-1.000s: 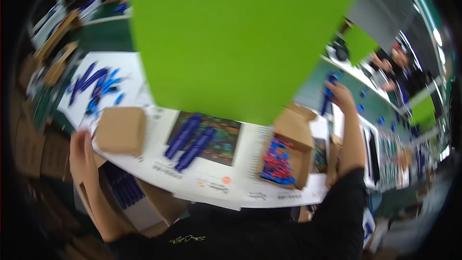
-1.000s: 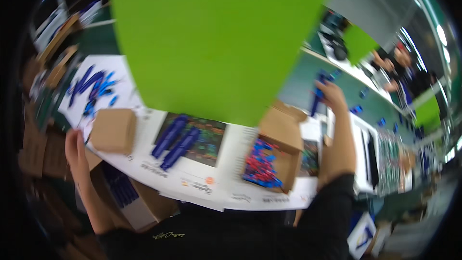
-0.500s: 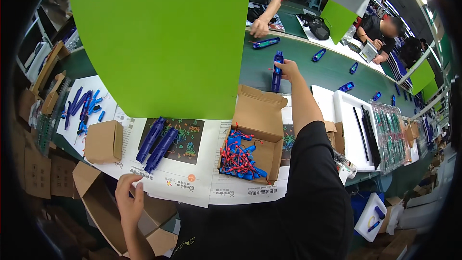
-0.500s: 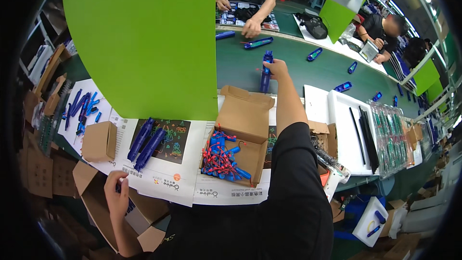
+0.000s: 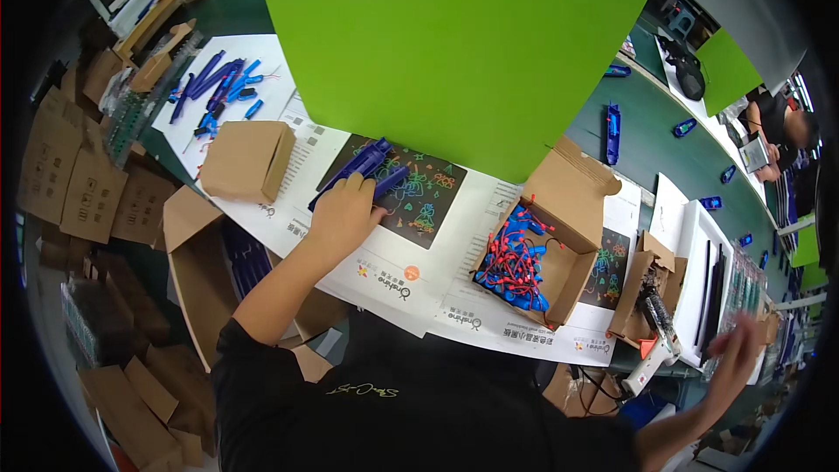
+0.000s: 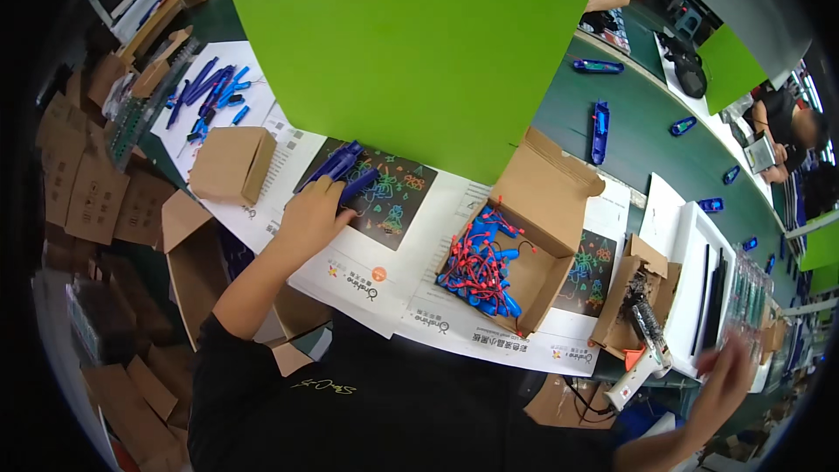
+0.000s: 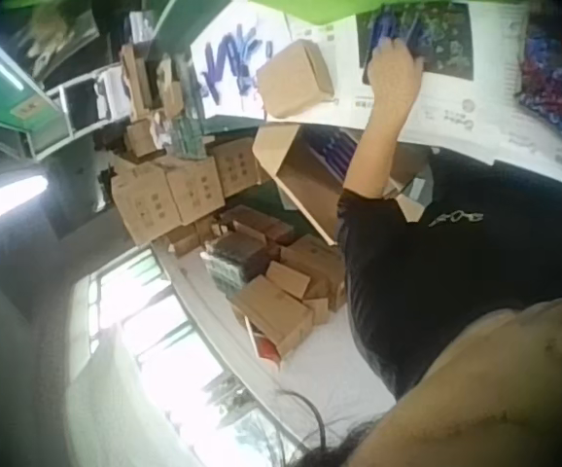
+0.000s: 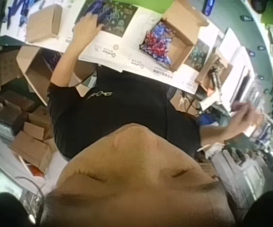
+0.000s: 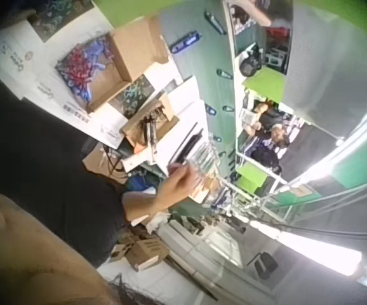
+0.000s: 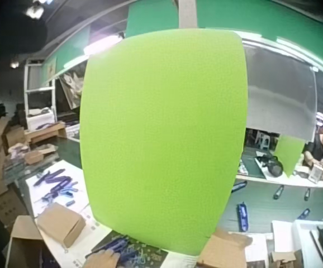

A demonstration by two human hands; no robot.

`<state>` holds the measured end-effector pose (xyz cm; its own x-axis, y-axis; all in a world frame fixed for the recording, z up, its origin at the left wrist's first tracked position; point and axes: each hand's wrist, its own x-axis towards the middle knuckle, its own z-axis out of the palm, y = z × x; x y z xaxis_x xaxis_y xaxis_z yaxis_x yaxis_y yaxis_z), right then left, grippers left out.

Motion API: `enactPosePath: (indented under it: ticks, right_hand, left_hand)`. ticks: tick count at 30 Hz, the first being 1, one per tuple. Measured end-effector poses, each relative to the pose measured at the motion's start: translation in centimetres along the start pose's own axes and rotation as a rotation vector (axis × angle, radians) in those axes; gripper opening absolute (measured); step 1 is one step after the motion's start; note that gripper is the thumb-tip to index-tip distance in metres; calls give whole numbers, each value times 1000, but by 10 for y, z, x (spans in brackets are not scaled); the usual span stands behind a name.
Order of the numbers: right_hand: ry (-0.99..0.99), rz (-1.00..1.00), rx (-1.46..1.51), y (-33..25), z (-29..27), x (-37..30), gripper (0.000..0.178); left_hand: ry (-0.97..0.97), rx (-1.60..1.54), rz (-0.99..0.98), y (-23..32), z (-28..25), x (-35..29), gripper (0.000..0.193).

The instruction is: Manually assemble plastic components using a heat gun and small wires on an assembly line.

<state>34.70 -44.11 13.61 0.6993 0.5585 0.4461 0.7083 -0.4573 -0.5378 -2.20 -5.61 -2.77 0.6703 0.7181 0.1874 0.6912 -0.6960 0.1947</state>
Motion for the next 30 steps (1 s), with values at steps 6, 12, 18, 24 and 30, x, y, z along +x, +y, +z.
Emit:
enactPosePath:
  ticks: [6, 12, 18, 24, 30]
  right_hand:
    - [-339, 819, -72, 94, 32, -106, 44]
    - [-138, 970, 361, 131, 74, -104, 39]
    - [-71, 938, 477, 130, 66, -111, 30]
    - [-7, 402, 92, 83, 59, -84, 28]
    - [-177, 836, 453, 83, 55, -83, 34]
  left_hand:
    - [107, -168, 332, 40, 10, 12, 24]
    - [114, -178, 378, 63, 15, 1, 33]
    - [105, -402, 105, 29, 5, -20, 45]
    - [43, -273, 155, 25, 15, -8, 58]
    - [-122, -374, 81, 12, 7, -9, 54]
